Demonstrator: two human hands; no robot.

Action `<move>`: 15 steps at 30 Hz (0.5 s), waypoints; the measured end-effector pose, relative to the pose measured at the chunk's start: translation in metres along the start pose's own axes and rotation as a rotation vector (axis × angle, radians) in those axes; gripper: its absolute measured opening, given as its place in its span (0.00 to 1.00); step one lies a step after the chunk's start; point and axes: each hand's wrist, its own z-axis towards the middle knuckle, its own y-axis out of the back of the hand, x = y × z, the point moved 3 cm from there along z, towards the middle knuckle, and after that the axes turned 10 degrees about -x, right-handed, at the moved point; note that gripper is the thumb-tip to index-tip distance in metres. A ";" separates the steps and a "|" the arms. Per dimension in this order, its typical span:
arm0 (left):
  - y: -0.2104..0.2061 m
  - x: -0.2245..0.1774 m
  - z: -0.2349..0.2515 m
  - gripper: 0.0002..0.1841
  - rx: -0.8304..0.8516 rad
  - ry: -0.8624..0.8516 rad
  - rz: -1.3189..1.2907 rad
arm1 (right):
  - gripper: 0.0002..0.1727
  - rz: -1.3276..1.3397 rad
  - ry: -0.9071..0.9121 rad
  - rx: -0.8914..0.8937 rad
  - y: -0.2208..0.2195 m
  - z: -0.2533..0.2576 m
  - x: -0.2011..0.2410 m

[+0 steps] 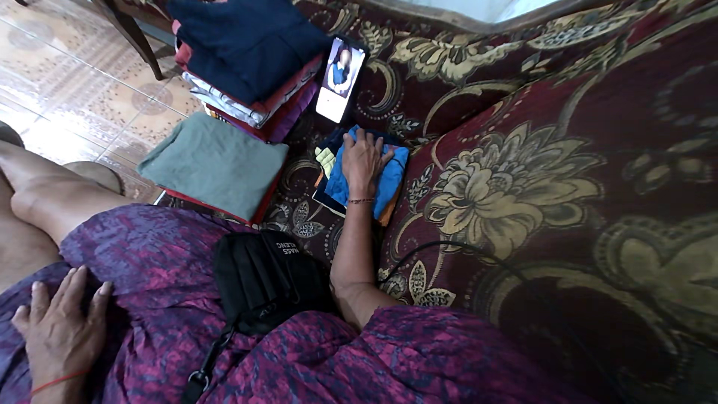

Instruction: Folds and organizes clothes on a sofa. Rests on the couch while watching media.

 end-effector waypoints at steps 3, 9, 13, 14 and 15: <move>0.001 -0.002 0.000 0.38 0.001 0.001 -0.002 | 0.30 0.000 -0.001 -0.002 0.000 0.000 0.000; -0.001 0.001 0.000 0.38 -0.003 -0.003 -0.004 | 0.30 -0.003 0.001 0.003 0.001 0.000 0.000; 0.001 -0.002 0.000 0.38 0.001 0.004 -0.004 | 0.30 -0.004 -0.001 0.005 0.001 0.000 0.000; 0.000 -0.001 0.000 0.38 0.002 0.004 -0.005 | 0.30 -0.005 -0.002 0.006 0.000 0.000 0.000; 0.000 0.000 0.000 0.38 0.002 0.004 -0.004 | 0.30 -0.003 -0.004 0.006 0.000 0.000 0.000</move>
